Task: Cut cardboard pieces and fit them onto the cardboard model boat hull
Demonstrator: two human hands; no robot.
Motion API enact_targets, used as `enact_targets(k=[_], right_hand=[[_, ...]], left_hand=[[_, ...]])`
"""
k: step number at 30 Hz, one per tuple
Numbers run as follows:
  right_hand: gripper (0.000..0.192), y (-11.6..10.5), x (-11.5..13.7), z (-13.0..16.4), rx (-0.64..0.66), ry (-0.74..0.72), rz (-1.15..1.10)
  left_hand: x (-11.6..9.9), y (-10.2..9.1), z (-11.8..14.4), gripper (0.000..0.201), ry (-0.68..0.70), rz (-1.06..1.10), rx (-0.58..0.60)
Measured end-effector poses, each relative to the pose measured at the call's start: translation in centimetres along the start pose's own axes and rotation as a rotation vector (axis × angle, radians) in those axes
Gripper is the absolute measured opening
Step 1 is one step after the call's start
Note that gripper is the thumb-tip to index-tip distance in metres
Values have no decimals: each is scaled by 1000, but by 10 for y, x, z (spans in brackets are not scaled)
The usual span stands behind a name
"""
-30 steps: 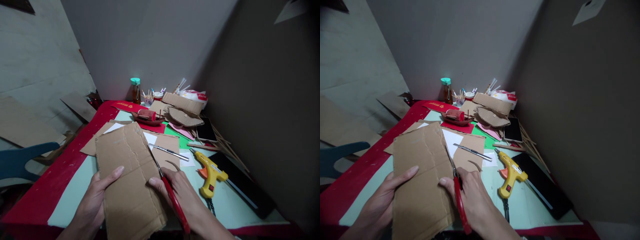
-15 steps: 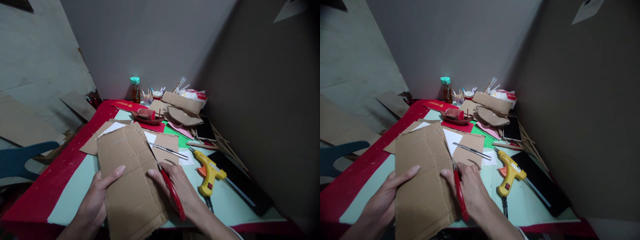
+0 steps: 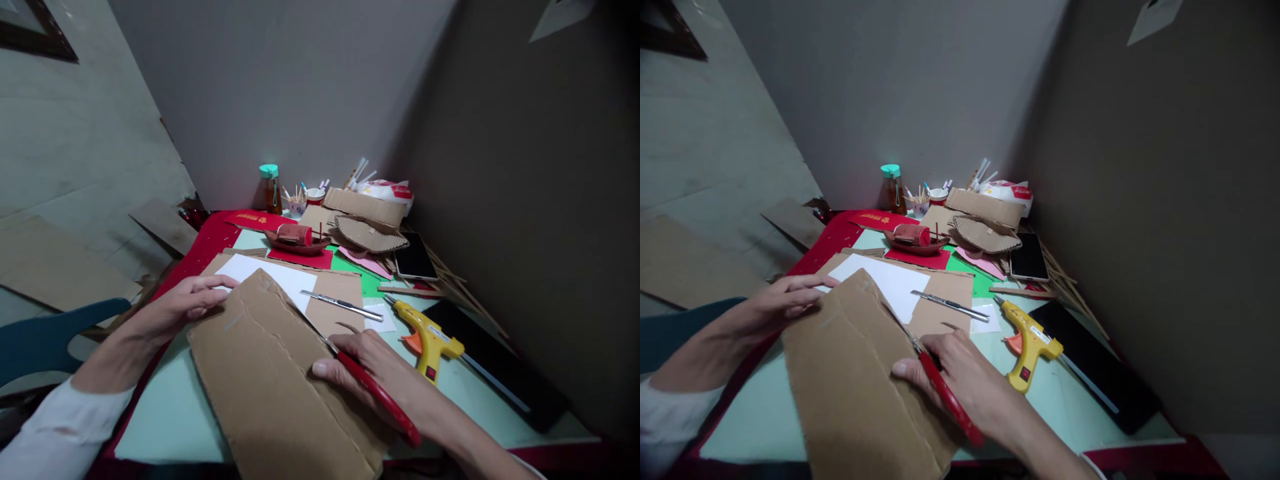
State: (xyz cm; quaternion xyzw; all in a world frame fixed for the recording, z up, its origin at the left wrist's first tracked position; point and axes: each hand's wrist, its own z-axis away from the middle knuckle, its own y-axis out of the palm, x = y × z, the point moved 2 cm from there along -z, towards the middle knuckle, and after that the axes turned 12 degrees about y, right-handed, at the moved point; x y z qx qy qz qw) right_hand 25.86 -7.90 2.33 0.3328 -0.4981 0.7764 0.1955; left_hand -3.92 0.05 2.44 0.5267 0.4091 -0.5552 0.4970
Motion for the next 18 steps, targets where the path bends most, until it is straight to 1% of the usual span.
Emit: enact_targets(k=[1,3,5,7,9,11,15,18], right_hand=[[52,1,0,1,-1,13,13],[52,3,0,1,-4,40,41],[52,4,-2,2,-12,69,55],[52,4,-4,4,-25,93,58],[52,3,-5,7,-25,100,81],[52,1,-6,8,-6,95,103],[48,-5,-6,8,13,100,97],[48,-7,-7,7,42,121,106]], left_hand=[[-2,2,-8,36,-31,-24,68],[-4,14,-19,39,-95,-11,167],[-3,29,-22,33,-146,7,247],[-1,41,-19,25,-177,26,290],[3,49,-14,20,-195,44,306],[8,52,-10,20,-211,65,313],[19,56,-6,25,-222,105,315],[24,60,-5,32,-221,143,308]])
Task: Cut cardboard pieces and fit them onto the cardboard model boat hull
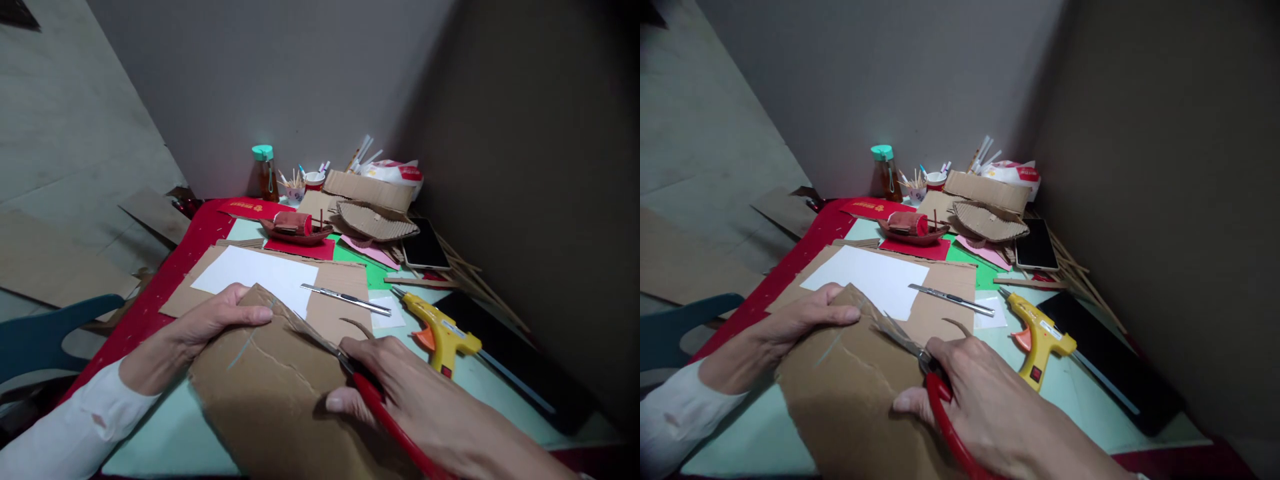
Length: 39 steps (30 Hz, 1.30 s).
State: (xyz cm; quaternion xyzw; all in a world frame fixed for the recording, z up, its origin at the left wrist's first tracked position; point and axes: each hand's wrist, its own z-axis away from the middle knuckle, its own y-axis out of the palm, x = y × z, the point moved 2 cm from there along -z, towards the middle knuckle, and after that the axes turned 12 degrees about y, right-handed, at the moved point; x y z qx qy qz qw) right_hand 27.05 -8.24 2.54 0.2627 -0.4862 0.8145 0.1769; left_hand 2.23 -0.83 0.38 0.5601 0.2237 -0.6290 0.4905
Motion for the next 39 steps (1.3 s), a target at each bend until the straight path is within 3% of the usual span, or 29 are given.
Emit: enact_targets(k=[10,14,21,25,30,39], right_hand=[[49,13,-16,2,50,103,-8],[46,9,-13,-1,28,23,-2],[49,6,0,-14,13,-17,-50],[50,-11,-6,-18,-34,-12,-78],[49,-29,-23,-5,-10,40,-83],[40,-13,-25,22,32,92,15]], left_hand=[[15,7,1,30,-55,-4,-45],[16,12,1,26,-46,39,-69],[22,24,4,32,35,3,-11],[23,19,1,29,3,112,-30],[19,12,2,24,3,225,-104],[20,19,8,27,-116,241,-162]])
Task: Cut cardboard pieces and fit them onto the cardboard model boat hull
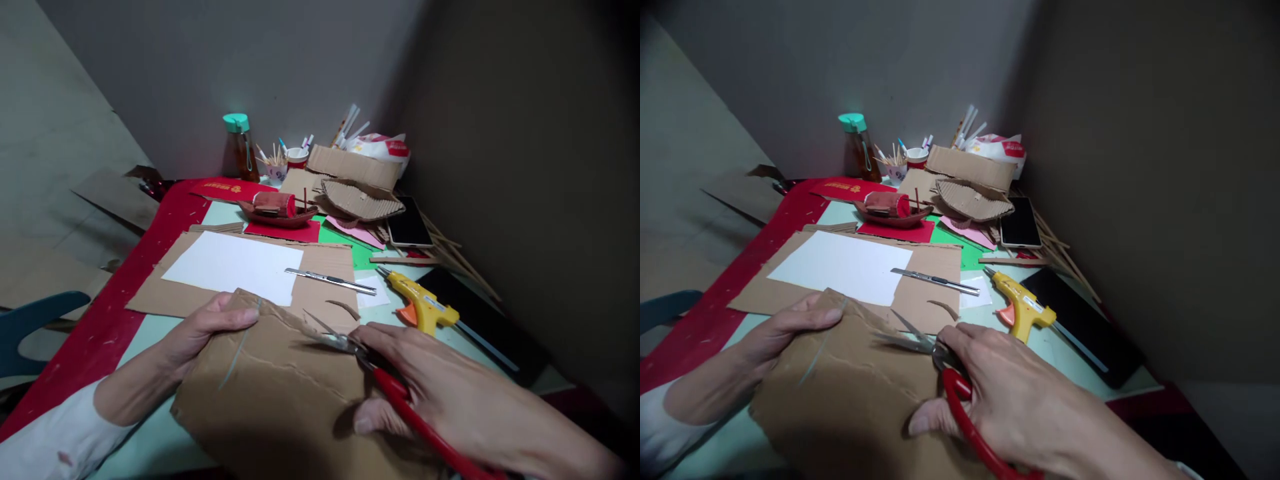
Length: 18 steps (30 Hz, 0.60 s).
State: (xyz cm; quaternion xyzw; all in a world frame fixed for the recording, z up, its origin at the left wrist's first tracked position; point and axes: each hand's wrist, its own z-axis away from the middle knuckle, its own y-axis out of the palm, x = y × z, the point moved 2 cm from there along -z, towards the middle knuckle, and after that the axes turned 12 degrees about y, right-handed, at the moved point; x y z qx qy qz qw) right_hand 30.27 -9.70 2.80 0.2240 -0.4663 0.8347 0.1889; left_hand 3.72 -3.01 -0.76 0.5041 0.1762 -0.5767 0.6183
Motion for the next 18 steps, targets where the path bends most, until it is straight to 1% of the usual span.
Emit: enact_targets(k=[3,6,10,13,18], right_hand=[[33,1,2,4,8,11,19],[28,0,3,6,38,11,-26],[24,-1,5,5,60,-24,-31],[29,-3,4,4,70,-47,3],[42,-2,-12,8,56,-51,73]], left_hand=[[4,-1,0,26,11,12,11],[5,-2,0,27,30,13,11],[6,-3,-1,28,57,-8,18],[6,-4,-2,30,85,-28,26],[10,-9,-5,26,112,-40,70]])
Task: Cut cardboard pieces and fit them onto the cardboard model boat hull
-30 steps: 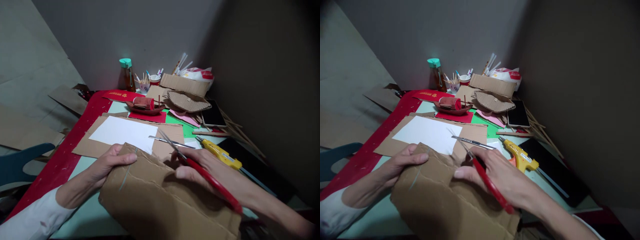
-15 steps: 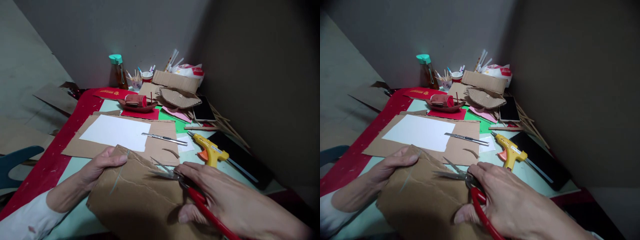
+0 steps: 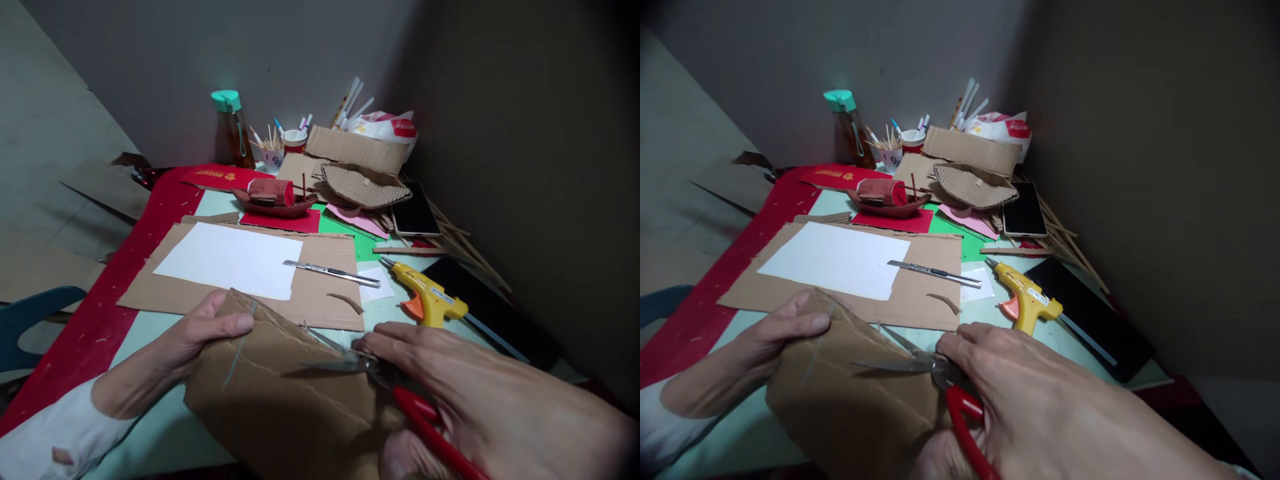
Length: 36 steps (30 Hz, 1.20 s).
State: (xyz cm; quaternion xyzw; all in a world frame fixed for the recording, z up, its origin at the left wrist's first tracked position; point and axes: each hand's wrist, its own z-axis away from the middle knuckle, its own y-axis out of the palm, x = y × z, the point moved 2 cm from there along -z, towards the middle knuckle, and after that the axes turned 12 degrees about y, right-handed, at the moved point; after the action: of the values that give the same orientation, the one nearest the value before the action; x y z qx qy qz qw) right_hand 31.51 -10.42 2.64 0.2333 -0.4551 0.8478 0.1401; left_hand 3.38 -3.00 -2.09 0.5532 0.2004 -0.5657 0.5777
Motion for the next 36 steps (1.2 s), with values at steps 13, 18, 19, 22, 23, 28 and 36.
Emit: enact_targets(k=[13,18,19,22,23,28,36], right_hand=[[28,1,26,-8,122,36,-55],[21,-1,21,-8,75,27,-56],[21,-1,18,-7,77,28,-52],[32,-1,10,-3,89,46,-101],[36,-2,8,-3,85,52,-141],[35,-8,16,-12,6,-20,-253],[31,-9,12,-26,15,-100,-659]], left_hand=[[-4,16,5,19,-22,-169,91],[-1,10,5,18,-14,-183,-21],[-1,9,4,18,-13,-161,7],[-1,5,-2,18,-3,-113,65],[-2,3,-4,19,-1,-101,63],[-8,1,-15,22,-24,-66,75],[-42,-12,-19,35,335,-476,-56]])
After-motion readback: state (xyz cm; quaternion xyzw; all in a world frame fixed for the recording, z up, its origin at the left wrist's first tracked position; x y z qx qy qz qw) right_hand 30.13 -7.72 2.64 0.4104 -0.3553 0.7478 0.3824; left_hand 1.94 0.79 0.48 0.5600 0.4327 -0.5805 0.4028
